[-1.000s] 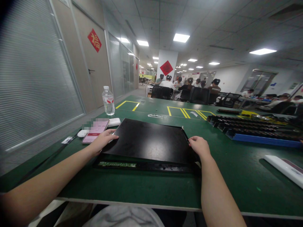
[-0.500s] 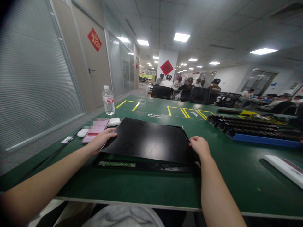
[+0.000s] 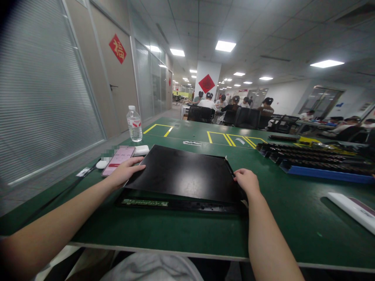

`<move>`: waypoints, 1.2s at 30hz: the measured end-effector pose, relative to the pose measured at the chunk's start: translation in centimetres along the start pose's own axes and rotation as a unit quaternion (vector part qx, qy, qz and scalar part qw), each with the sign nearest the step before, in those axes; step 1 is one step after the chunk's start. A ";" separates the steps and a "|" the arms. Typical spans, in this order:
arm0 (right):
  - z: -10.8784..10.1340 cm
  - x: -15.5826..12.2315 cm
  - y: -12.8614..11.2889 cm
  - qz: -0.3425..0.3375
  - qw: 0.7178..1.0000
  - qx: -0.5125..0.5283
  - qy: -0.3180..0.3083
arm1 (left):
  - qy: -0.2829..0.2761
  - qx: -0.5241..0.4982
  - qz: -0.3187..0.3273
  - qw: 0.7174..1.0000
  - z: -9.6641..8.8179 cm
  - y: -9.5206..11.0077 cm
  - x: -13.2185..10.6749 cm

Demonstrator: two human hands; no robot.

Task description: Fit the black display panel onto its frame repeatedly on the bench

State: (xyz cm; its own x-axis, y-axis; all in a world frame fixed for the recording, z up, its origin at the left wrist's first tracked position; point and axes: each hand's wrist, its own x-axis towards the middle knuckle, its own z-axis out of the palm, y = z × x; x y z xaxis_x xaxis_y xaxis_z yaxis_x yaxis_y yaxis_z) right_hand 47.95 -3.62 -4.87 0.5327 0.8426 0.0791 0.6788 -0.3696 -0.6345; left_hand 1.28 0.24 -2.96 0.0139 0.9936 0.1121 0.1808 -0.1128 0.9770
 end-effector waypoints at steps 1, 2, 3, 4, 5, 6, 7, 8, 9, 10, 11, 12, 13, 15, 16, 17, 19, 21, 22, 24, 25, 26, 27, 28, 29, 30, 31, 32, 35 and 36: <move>0.0 0.0 0.0 0.000 1.000 0.001 0.000 | 0.022 0.038 0.018 0.999 -0.1 -0.2 0.1; 0.1 0.0 0.0 0.002 1.000 0.002 0.000 | 0.036 0.068 0.033 0.996 -0.2 -0.3 0.2; 0.1 0.1 0.1 0.003 1.000 0.002 0.000 | 0.039 0.089 0.043 0.994 -0.2 -0.4 0.3; 0.2 0.1 0.1 0.003 1.000 0.002 0.001 | 0.032 0.101 0.051 0.993 -0.2 -0.6 0.4; 0.2 0.1 0.1 0.002 1.000 0.001 0.002 | 0.024 0.109 0.056 0.992 -0.2 -0.7 0.4; 0.2 0.1 0.2 0.001 1.000 0.000 0.003 | 0.016 0.115 0.059 0.991 -0.2 -0.8 0.5; 0.2 0.2 0.2 -0.001 1.000 -0.001 0.005 | 0.007 0.121 0.061 0.991 -0.2 -0.8 0.5; 0.2 0.2 0.3 -0.002 1.000 -0.002 0.006 | -0.001 0.127 0.061 0.990 -0.2 -0.9 0.5; 0.2 0.3 0.3 -0.002 1.000 0.000 0.005 | -0.009 0.135 0.059 0.989 -0.2 -0.9 0.5; 0.3 0.3 0.3 -0.002 1.000 0.002 0.004 | -0.015 0.144 0.058 0.988 -0.2 -0.9 0.5; 0.3 0.4 0.4 0.000 1.000 0.005 0.003 | -0.018 0.153 0.058 0.986 -0.2 -1.0 0.5; 0.3 0.5 0.4 0.003 1.000 0.009 0.002 | -0.014 0.161 0.059 0.985 -0.2 -1.0 0.6; 0.3 0.5 0.5 0.006 1.000 0.012 0.001 | -0.005 0.168 0.061 0.984 -0.2 -1.0 0.6; 0.3 0.7 0.6 0.010 1.000 0.018 0.001 | 0.009 0.177 0.061 0.982 -0.2 -1.1 0.7; 0.4 0.7 0.6 0.010 1.000 0.022 0.001 | 0.009 0.180 0.059 0.982 -0.2 -1.2 0.8; 0.4 0.7 0.6 0.010 1.000 0.026 0.001 | 0.002 0.184 0.056 0.981 -0.2 -1.3 0.8; 0.4 0.7 0.7 0.008 0.999 0.034 0.002 | -0.016 0.197 0.055 0.979 -0.2 -1.6 1.0; 0.4 0.7 0.7 0.010 0.999 0.042 0.004 | -0.020 0.221 0.055 0.974 -0.3 -1.9 1.2; 0.4 0.6 0.7 0.011 0.999 0.045 0.005 | -0.017 0.236 0.055 0.970 -0.4 -2.2 1.3; 0.4 0.6 0.7 0.013 0.999 0.051 0.007 | -0.012 0.264 0.049 0.963 -0.5 -2.6 1.5; 0.4 0.6 0.7 0.013 0.998 0.054 0.008 | -0.013 0.275 0.046 0.960 -0.6 -2.8 1.6; 0.4 0.6 0.7 0.014 0.998 0.056 0.008 | -0.017 0.284 0.042 0.958 -0.6 -3.0 1.7; 0.4 0.7 0.7 0.015 0.998 0.059 0.009 | -0.021 0.293 0.039 0.955 -0.6 -3.1 1.8; 0.4 0.7 0.8 0.017 0.998 0.062 0.007 | -0.024 0.301 0.036 0.952 -0.7 -3.2 1.8; 0.5 0.8 0.9 0.020 0.998 0.065 0.005 | -0.026 0.310 0.035 0.950 -0.7 -3.3 1.8; 0.5 0.8 1.0 0.021 0.997 0.069 0.003 | -0.026 0.317 0.035 0.947 -0.7 -3.3 1.9; 0.5 0.9 1.0 0.023 0.997 0.072 0.000 | -0.026 0.323 0.035 0.945 -0.6 -3.3 1.8; 0.6 1.0 1.1 0.022 0.997 0.074 -0.001 | -0.027 0.327 0.035 0.944 -0.6 -3.3 1.8; 0.6 1.0 1.2 0.012 0.997 0.071 0.006 | -0.029 0.333 0.044 0.941 -0.6 -3.3 1.8; 0.6 1.0 1.2 0.009 0.998 0.068 0.009 | -0.028 0.335 0.047 0.941 -0.7 -3.3 1.8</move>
State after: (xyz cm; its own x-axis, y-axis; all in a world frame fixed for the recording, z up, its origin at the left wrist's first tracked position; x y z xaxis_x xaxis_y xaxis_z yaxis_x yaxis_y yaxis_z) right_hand 48.96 -3.02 -6.01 0.5545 0.8284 0.0795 0.5942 -0.3272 -0.7348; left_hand 0.06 2.40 -5.87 0.1104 0.9802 0.1646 0.7551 -0.1904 0.6274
